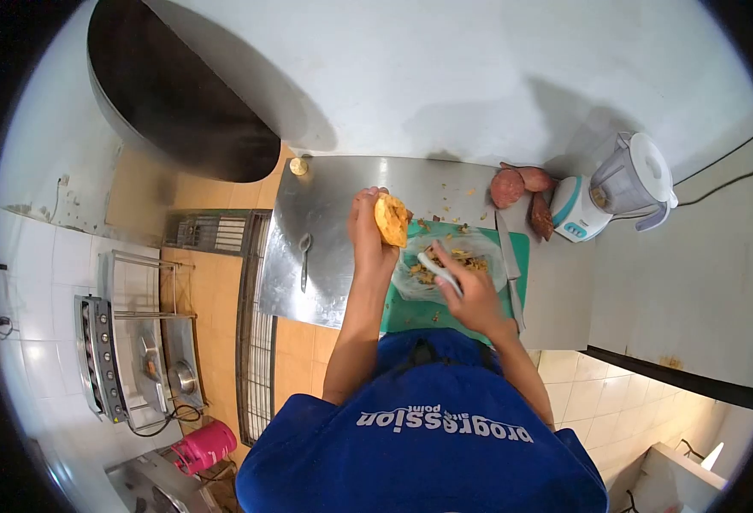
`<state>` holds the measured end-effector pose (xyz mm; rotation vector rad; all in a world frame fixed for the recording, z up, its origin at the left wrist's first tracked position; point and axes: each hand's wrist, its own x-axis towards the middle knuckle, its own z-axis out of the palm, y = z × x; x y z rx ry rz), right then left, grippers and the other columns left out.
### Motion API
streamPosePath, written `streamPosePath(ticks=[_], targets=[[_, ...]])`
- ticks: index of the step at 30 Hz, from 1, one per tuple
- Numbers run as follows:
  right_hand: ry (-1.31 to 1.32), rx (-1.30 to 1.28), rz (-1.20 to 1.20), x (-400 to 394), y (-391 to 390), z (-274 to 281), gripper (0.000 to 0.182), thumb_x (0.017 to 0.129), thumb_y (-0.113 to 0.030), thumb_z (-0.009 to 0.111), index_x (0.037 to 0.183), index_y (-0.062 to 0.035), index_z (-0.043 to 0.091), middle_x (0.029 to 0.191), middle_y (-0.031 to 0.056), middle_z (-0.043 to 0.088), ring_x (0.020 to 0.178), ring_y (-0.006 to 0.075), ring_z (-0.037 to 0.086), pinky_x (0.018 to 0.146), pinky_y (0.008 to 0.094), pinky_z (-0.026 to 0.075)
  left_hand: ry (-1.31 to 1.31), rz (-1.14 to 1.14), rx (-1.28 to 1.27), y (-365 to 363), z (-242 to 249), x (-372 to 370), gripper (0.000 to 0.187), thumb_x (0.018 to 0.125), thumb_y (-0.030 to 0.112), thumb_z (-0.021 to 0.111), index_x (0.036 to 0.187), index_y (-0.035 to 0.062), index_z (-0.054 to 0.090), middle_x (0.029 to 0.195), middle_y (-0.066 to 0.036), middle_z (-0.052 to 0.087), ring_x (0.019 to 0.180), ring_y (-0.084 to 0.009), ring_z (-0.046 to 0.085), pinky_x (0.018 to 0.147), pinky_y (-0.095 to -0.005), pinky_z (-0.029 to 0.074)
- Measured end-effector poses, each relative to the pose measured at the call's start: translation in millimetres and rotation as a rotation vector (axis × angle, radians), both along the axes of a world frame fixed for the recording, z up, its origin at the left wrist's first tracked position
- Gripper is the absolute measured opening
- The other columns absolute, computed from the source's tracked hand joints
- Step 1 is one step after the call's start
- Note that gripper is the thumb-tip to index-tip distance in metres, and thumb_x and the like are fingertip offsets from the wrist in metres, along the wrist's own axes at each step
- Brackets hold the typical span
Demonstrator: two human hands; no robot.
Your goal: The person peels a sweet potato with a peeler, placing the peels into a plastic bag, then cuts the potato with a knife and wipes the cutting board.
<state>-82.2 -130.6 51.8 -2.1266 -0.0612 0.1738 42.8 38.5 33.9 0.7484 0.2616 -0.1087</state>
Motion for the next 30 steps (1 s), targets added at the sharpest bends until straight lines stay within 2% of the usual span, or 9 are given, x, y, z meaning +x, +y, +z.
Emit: streamPosePath(ticks=[4,6,12,16,18,21,24,28,30], targets=[[-0.145,0.048,-0.018,12.4,2.5,22.5,0.059,0.092,-0.017,0.062,0.150,-0.0153,0.048,0.078,0.0250,0.066,0.073,0.0433,0.065,0.076,0.0467,0.053,0.061,-0.079,-0.061,-8.8,-6.7,-5.7,0.018,0.098,0.025,0.059,0.105,0.0093,0.054,0.096,-0.005,0.059,0.083,-0.0203,0.062,0.072,-0.0398,0.056],[-0.389,-0.135,0.002,15.0,9.8,3.9,0.060,0.092,-0.023,0.063,0.150,-0.0179,0.048,0.075,0.0227,0.067,0.069,0.0422,0.065,0.068,0.0493,0.052,0.145,-0.076,-0.129,-15.3,-7.7,-10.1,0.018,0.097,0.025,0.058,0.103,0.0090,0.054,0.095,-0.005,0.058,0.081,-0.0202,0.062,0.072,-0.0386,0.055],[-0.217,-0.189,-0.015,8.6,12.2,0.1,0.061,0.091,-0.023,0.064,0.150,-0.0204,0.049,0.080,0.0225,0.069,0.071,0.0426,0.066,0.070,0.0519,0.052,0.128,-0.013,0.000,-16.5,-4.0,-17.7,0.021,0.099,0.027,0.057,0.104,0.0071,0.052,0.091,-0.007,0.057,0.080,-0.0217,0.062,0.072,-0.0379,0.054],[-0.326,-0.272,0.033,-4.2,1.8,-26.3,0.061,0.091,-0.023,0.064,0.150,-0.0210,0.049,0.082,0.0227,0.069,0.072,0.0422,0.067,0.071,0.0518,0.052,0.048,-0.036,-0.145,-6.9,-4.9,-6.9,0.021,0.100,0.028,0.058,0.103,0.0075,0.052,0.089,-0.008,0.057,0.077,-0.0227,0.062,0.070,-0.0384,0.054],[-0.300,-0.186,0.003,-7.1,-0.7,-31.0,0.061,0.092,-0.023,0.064,0.150,-0.0210,0.048,0.084,0.0232,0.069,0.074,0.0432,0.067,0.071,0.0504,0.052,0.088,0.041,-0.064,-10.2,-4.1,-2.6,0.020,0.101,0.027,0.057,0.102,0.0080,0.052,0.090,-0.006,0.057,0.077,-0.0209,0.061,0.071,-0.0371,0.054],[-0.274,-0.072,-0.040,4.5,1.9,7.0,0.060,0.092,-0.024,0.063,0.150,-0.0218,0.048,0.082,0.0237,0.069,0.074,0.0445,0.066,0.072,0.0502,0.052,0.046,0.016,0.037,-14.7,-3.9,-10.6,0.017,0.102,0.025,0.056,0.103,0.0083,0.052,0.090,-0.004,0.057,0.077,-0.0190,0.061,0.071,-0.0358,0.054],[-0.181,-0.140,-0.029,15.1,6.3,20.6,0.059,0.092,-0.024,0.064,0.149,-0.0206,0.050,0.081,0.0241,0.068,0.075,0.0452,0.066,0.073,0.0499,0.053,0.104,0.019,0.079,-24.7,4.2,-20.4,0.014,0.102,0.022,0.056,0.101,0.0089,0.052,0.090,-0.002,0.057,0.078,-0.0170,0.060,0.071,-0.0349,0.054],[-0.179,-0.093,-0.016,4.7,5.2,-0.9,0.057,0.092,-0.024,0.063,0.147,-0.0203,0.052,0.080,0.0242,0.068,0.075,0.0447,0.066,0.074,0.0497,0.053,0.118,-0.001,-0.106,-15.4,7.5,-15.4,0.019,0.101,0.026,0.057,0.096,0.0080,0.052,0.089,-0.003,0.056,0.078,-0.0178,0.061,0.071,-0.0356,0.054],[-0.239,-0.199,0.096,-4.6,5.3,-21.8,0.056,0.092,-0.024,0.063,0.147,-0.0178,0.053,0.079,0.0243,0.067,0.075,0.0449,0.066,0.074,0.0496,0.052,0.111,-0.016,-0.213,-6.5,10.2,-6.9,0.022,0.101,0.028,0.057,0.096,0.0075,0.052,0.089,-0.003,0.056,0.078,-0.0184,0.061,0.071,-0.0359,0.054]])
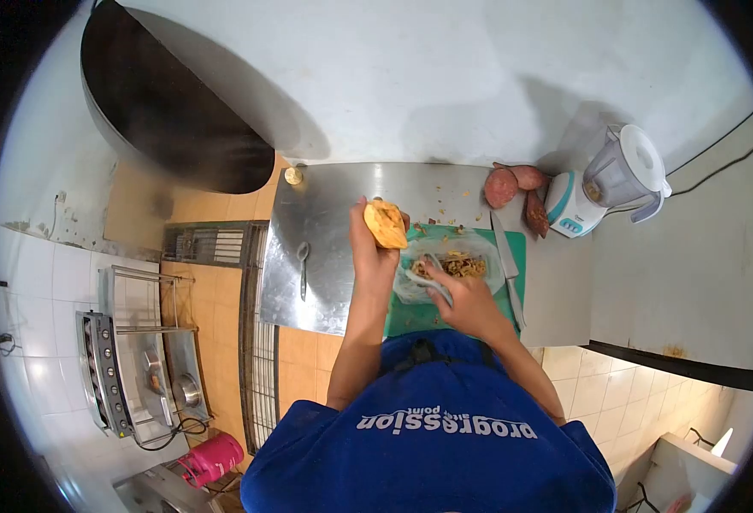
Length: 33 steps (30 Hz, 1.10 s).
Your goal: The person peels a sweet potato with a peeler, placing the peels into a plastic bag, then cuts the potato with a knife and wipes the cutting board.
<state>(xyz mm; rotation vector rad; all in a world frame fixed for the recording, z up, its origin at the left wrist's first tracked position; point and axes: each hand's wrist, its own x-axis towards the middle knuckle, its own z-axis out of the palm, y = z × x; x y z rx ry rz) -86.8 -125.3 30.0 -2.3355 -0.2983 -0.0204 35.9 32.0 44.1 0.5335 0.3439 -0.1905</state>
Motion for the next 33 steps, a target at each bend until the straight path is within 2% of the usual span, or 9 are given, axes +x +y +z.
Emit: streamPosePath(ticks=[4,6,12,15,20,23,26,28,33], targets=[[0.062,0.144,-0.073,-1.3,2.3,23.3,0.054,0.092,-0.024,0.063,0.145,-0.0168,0.055,0.080,0.0251,0.067,0.075,0.0451,0.066,0.074,0.0501,0.052,-0.064,0.054,0.045,5.1,-0.5,3.1,0.026,0.097,0.030,0.063,0.100,0.0053,0.057,0.087,-0.008,0.062,0.078,-0.0240,0.063,0.071,-0.0398,0.056],[-0.006,0.308,-0.109,12.4,2.1,45.0,0.052,0.092,-0.018,0.064,0.143,-0.0140,0.056,0.091,0.0251,0.069,0.076,0.0427,0.065,0.075,0.0477,0.051,-0.033,-0.067,0.149,-0.7,1.7,-2.0,0.022,0.099,0.028,0.058,0.102,0.0068,0.053,0.092,-0.005,0.058,0.077,-0.0222,0.064,0.070,-0.0383,0.055],[0.054,-0.016,-0.024,6.5,-0.7,29.9,0.054,0.091,-0.017,0.063,0.143,-0.0089,0.055,0.089,0.0249,0.069,0.075,0.0427,0.065,0.074,0.0481,0.050,-0.057,-0.061,0.150,0.4,-2.1,-0.6,0.023,0.097,0.029,0.059,0.103,0.0079,0.053,0.095,-0.005,0.059,0.078,-0.0225,0.065,0.070,-0.0383,0.056],[-0.043,0.059,-0.030,-2.4,-0.1,-2.2,0.051,0.092,-0.023,0.063,0.142,-0.0146,0.058,0.085,0.0267,0.069,0.074,0.0450,0.066,0.076,0.0520,0.052,-0.114,-0.086,0.125,11.3,-7.5,10.9,0.027,0.098,0.030,0.060,0.106,0.0053,0.054,0.098,-0.007,0.062,0.087,-0.0232,0.066,0.073,-0.0404,0.058],[0.093,0.146,-0.126,17.1,5.7,61.5,0.050,0.092,-0.021,0.064,0.141,-0.0161,0.059,0.088,0.0266,0.069,0.078,0.0436,0.067,0.079,0.0492,0.053,-0.122,-0.084,0.211,-4.2,-8.7,-2.0,0.024,0.097,0.029,0.061,0.108,0.0089,0.054,0.100,-0.007,0.061,0.089,-0.0239,0.066,0.073,-0.0417,0.058],[0.084,0.007,-0.063,3.6,1.8,27.0,0.049,0.092,-0.019,0.064,0.140,-0.0125,0.059,0.092,0.0267,0.069,0.080,0.0412,0.068,0.078,0.0471,0.053,-0.086,-0.024,-0.041,1.1,-2.3,6.8,0.019,0.096,0.026,0.062,0.102,0.0113,0.052,0.099,-0.005,0.061,0.086,-0.0245,0.064,0.072,-0.0406,0.057],[-0.057,-0.018,0.010,-2.9,0.2,9.3,0.048,0.092,-0.020,0.064,0.139,-0.0090,0.059,0.086,0.0273,0.068,0.074,0.0406,0.067,0.073,0.0486,0.051,-0.149,-0.034,0.082,6.2,5.9,12.4,0.018,0.096,0.027,0.061,0.101,0.0123,0.051,0.096,-0.005,0.061,0.084,-0.0256,0.064,0.072,-0.0411,0.057],[0.164,0.129,-0.139,6.0,-1.6,58.7,0.049,0.092,-0.021,0.064,0.140,-0.0098,0.058,0.091,0.0286,0.068,0.078,0.0427,0.068,0.075,0.0487,0.052,-0.123,-0.042,0.075,5.0,6.9,4.2,0.016,0.096,0.024,0.061,0.100,0.0119,0.051,0.100,-0.005,0.058,0.085,-0.0238,0.064,0.075,-0.0414,0.056],[0.047,0.115,-0.124,12.9,5.0,49.5,0.052,0.093,-0.025,0.062,0.144,-0.0187,0.055,0.080,0.0263,0.067,0.074,0.0448,0.066,0.074,0.0529,0.051,-0.047,-0.069,-0.115,-9.5,-0.8,5.6,0.014,0.089,0.023,0.057,0.085,0.0096,0.056,0.090,-0.007,0.062,0.078,-0.0276,0.063,0.079,-0.0433,0.053]])
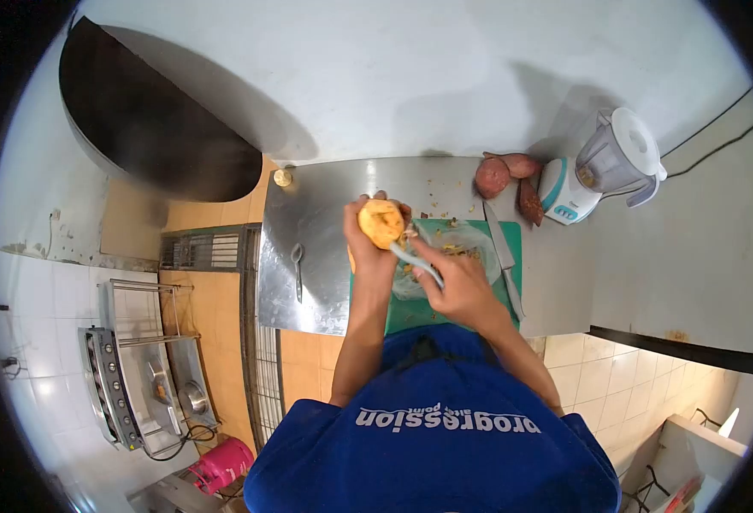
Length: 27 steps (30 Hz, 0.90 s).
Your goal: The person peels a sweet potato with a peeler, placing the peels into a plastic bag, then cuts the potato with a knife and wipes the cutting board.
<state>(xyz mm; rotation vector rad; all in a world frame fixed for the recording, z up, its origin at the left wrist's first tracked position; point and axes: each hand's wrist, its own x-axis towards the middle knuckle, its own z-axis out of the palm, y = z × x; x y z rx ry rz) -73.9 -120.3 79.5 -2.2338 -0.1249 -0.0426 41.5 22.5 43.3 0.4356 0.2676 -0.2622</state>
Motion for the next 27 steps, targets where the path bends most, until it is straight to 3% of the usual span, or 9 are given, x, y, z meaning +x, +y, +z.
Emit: streamPosePath(ticks=[3,5,9,11,13,17,20,23,27], targets=[[-0.070,0.022,0.041,-7.5,1.9,-21.1,0.053,0.093,-0.024,0.061,0.145,-0.0176,0.054,0.080,0.0258,0.067,0.074,0.0455,0.065,0.074,0.0531,0.051,0.023,0.032,-0.050,4.3,7.4,-0.6,0.018,0.085,0.024,0.059,0.078,0.0081,0.058,0.084,-0.008,0.061,0.074,-0.0272,0.062,0.078,-0.0421,0.052],[0.046,-0.018,0.039,-11.5,-1.7,-17.2,0.052,0.092,-0.024,0.061,0.144,-0.0161,0.055,0.081,0.0257,0.068,0.075,0.0454,0.066,0.074,0.0536,0.051,0.103,0.055,-0.145,8.6,-1.2,2.3,0.018,0.084,0.025,0.058,0.080,0.0078,0.059,0.083,-0.007,0.061,0.073,-0.0278,0.062,0.076,-0.0421,0.052],[-0.023,0.079,-0.006,-2.3,-2.5,8.8,0.052,0.092,-0.024,0.062,0.143,-0.0155,0.057,0.079,0.0254,0.068,0.074,0.0439,0.066,0.074,0.0532,0.052,0.043,0.042,-0.122,5.4,-4.4,-1.6,0.020,0.084,0.027,0.058,0.079,0.0073,0.059,0.083,-0.008,0.061,0.074,-0.0279,0.062,0.074,-0.0418,0.052],[-0.090,-0.083,0.014,4.8,2.5,1.5,0.052,0.091,-0.024,0.063,0.143,-0.0160,0.057,0.078,0.0237,0.068,0.072,0.0422,0.067,0.071,0.0518,0.053,-0.017,0.026,0.030,-3.1,2.5,-7.0,0.022,0.083,0.028,0.057,0.080,0.0068,0.058,0.083,-0.008,0.061,0.075,-0.0275,0.062,0.072,-0.0415,0.052],[-0.053,-0.119,0.055,-3.6,1.9,-6.1,0.053,0.092,-0.025,0.063,0.143,-0.0162,0.056,0.077,0.0225,0.068,0.071,0.0419,0.067,0.070,0.0516,0.052,0.011,-0.045,-0.002,7.7,-5.0,1.5,0.020,0.083,0.027,0.058,0.081,0.0068,0.058,0.084,-0.007,0.062,0.074,-0.0267,0.062,0.072,-0.0417,0.052],[-0.043,-0.137,0.105,-19.9,-1.6,-36.8,0.054,0.092,-0.025,0.063,0.145,-0.0170,0.055,0.074,0.0200,0.068,0.068,0.0414,0.066,0.068,0.0513,0.052,0.036,0.131,-0.106,12.9,5.4,7.0,0.018,0.083,0.024,0.061,0.083,0.0062,0.059,0.085,-0.007,0.062,0.074,-0.0251,0.061,0.073,-0.0411,0.051],[-0.122,-0.024,0.016,-6.1,-3.1,2.4,0.054,0.092,-0.026,0.063,0.145,-0.0169,0.055,0.072,0.0206,0.067,0.068,0.0416,0.066,0.068,0.0516,0.051,0.026,0.095,-0.031,12.4,5.7,-0.3,0.018,0.083,0.024,0.060,0.083,0.0058,0.058,0.084,-0.007,0.062,0.075,-0.0245,0.061,0.074,-0.0410,0.051],[-0.097,-0.042,0.028,-2.3,5.3,-0.2,0.052,0.092,-0.026,0.063,0.143,-0.0157,0.056,0.073,0.0217,0.067,0.069,0.0421,0.066,0.069,0.0514,0.051,-0.025,-0.019,-0.168,3.7,5.7,-5.0,0.018,0.083,0.024,0.060,0.082,0.0053,0.058,0.085,-0.008,0.062,0.078,-0.0248,0.061,0.076,-0.0410,0.051],[-0.075,-0.052,0.064,-7.5,-0.9,-10.0,0.051,0.092,-0.027,0.063,0.141,-0.0139,0.058,0.074,0.0222,0.067,0.071,0.0427,0.066,0.069,0.0519,0.051,0.038,0.049,-0.175,3.5,3.0,-8.3,0.018,0.081,0.022,0.062,0.081,0.0040,0.059,0.084,-0.010,0.061,0.080,-0.0246,0.060,0.077,-0.0395,0.050]])
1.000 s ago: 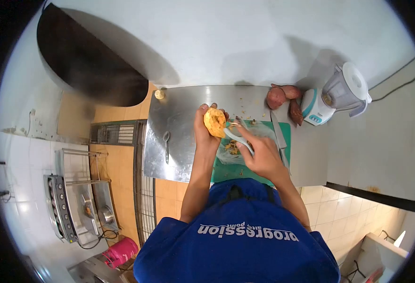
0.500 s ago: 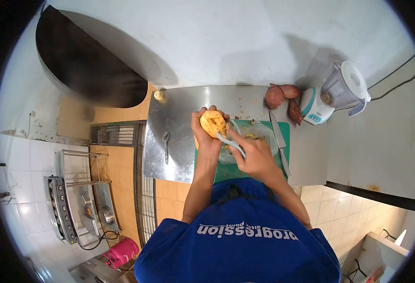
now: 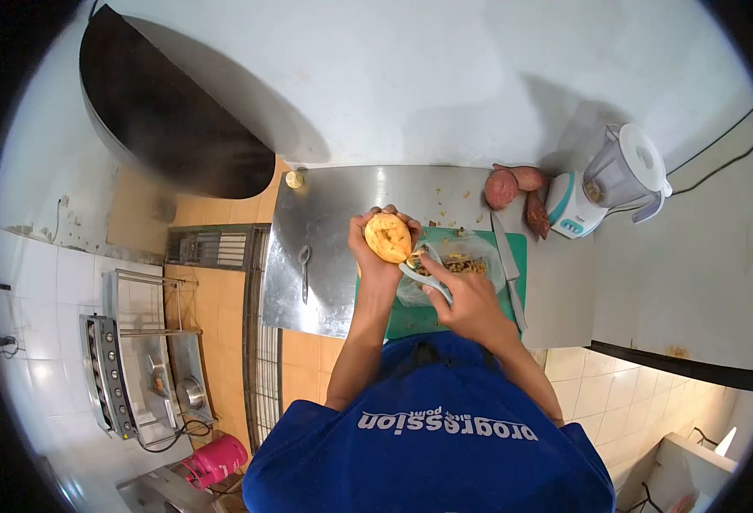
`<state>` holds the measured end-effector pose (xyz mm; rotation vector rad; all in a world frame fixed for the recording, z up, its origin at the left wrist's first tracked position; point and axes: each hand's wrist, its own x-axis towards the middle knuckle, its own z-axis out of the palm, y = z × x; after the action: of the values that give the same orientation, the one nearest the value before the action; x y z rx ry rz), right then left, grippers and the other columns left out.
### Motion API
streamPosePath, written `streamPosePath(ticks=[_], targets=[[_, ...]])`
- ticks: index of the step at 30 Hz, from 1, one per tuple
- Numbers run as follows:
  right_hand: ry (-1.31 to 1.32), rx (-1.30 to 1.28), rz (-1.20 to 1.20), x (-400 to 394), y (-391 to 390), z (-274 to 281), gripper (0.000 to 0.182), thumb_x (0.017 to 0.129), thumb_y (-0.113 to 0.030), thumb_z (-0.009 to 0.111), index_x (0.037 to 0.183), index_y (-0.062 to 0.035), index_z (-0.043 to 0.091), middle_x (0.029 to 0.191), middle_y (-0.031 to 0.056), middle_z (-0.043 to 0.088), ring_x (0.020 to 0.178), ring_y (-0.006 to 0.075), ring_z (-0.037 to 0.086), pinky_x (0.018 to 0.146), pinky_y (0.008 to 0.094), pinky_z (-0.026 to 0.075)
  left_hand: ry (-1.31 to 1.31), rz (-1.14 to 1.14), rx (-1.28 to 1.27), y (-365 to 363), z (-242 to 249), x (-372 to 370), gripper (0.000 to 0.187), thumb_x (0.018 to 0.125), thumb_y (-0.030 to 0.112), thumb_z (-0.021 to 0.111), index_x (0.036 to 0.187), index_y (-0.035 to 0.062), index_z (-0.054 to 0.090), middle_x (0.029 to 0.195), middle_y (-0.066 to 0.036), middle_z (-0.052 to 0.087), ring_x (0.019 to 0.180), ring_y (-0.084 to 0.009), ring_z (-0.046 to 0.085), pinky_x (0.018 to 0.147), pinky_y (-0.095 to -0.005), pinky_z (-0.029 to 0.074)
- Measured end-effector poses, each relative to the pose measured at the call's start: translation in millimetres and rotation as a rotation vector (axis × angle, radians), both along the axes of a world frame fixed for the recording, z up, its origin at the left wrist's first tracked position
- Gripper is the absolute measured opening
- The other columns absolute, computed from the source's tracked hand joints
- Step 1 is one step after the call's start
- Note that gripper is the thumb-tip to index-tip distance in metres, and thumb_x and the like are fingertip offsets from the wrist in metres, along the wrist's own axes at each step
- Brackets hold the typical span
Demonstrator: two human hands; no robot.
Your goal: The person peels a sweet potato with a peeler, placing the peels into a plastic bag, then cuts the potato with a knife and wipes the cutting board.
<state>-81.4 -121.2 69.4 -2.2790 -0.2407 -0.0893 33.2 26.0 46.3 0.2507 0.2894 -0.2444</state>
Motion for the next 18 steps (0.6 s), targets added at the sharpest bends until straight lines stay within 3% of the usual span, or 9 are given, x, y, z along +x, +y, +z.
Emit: streamPosePath(ticks=[2,6,7,12,18], targets=[[0.032,-0.004,-0.013,-0.9,-0.9,6.1,0.049,0.092,-0.027,0.063,0.139,-0.0129,0.060,0.076,0.0227,0.068,0.072,0.0430,0.066,0.070,0.0519,0.051,0.106,-0.010,-0.115,-1.4,-8.4,-0.5,0.016,0.082,0.024,0.060,0.080,0.0092,0.055,0.082,-0.006,0.060,0.076,-0.0260,0.061,0.077,-0.0431,0.050],[-0.021,0.033,-0.025,3.4,2.2,14.7,0.048,0.092,-0.027,0.063,0.138,-0.0125,0.060,0.077,0.0230,0.068,0.072,0.0434,0.066,0.071,0.0522,0.051,0.041,0.015,-0.106,-4.2,3.8,-1.1,0.015,0.082,0.023,0.060,0.081,0.0075,0.058,0.081,-0.008,0.061,0.076,-0.0257,0.060,0.076,-0.0418,0.050],[-0.003,0.038,-0.032,4.3,4.4,19.2,0.048,0.092,-0.027,0.063,0.138,-0.0125,0.061,0.077,0.0231,0.068,0.072,0.0435,0.066,0.071,0.0521,0.051,-0.029,-0.016,-0.103,-1.3,-2.8,0.0,0.021,0.081,0.025,0.061,0.082,0.0033,0.061,0.084,-0.009,0.063,0.082,-0.0234,0.061,0.080,-0.0417,0.049],[0.048,-0.005,0.013,1.5,-0.2,13.3,0.047,0.092,-0.021,0.063,0.138,-0.0104,0.060,0.085,0.0242,0.069,0.076,0.0425,0.065,0.074,0.0491,0.050,0.059,0.044,-0.058,-2.2,-3.1,4.1,0.022,0.080,0.027,0.060,0.081,0.0051,0.058,0.079,-0.009,0.061,0.075,-0.0251,0.059,0.075,-0.0406,0.049],[0.097,-0.053,-0.030,-8.3,-4.3,5.4,0.049,0.092,-0.023,0.064,0.140,-0.0172,0.060,0.081,0.0224,0.069,0.075,0.0426,0.065,0.073,0.0505,0.051,0.180,-0.027,-0.160,-5.1,-21.4,0.9,0.024,0.079,0.027,0.058,0.080,0.0034,0.057,0.077,-0.010,0.059,0.072,-0.0248,0.055,0.077,-0.0406,0.050]])
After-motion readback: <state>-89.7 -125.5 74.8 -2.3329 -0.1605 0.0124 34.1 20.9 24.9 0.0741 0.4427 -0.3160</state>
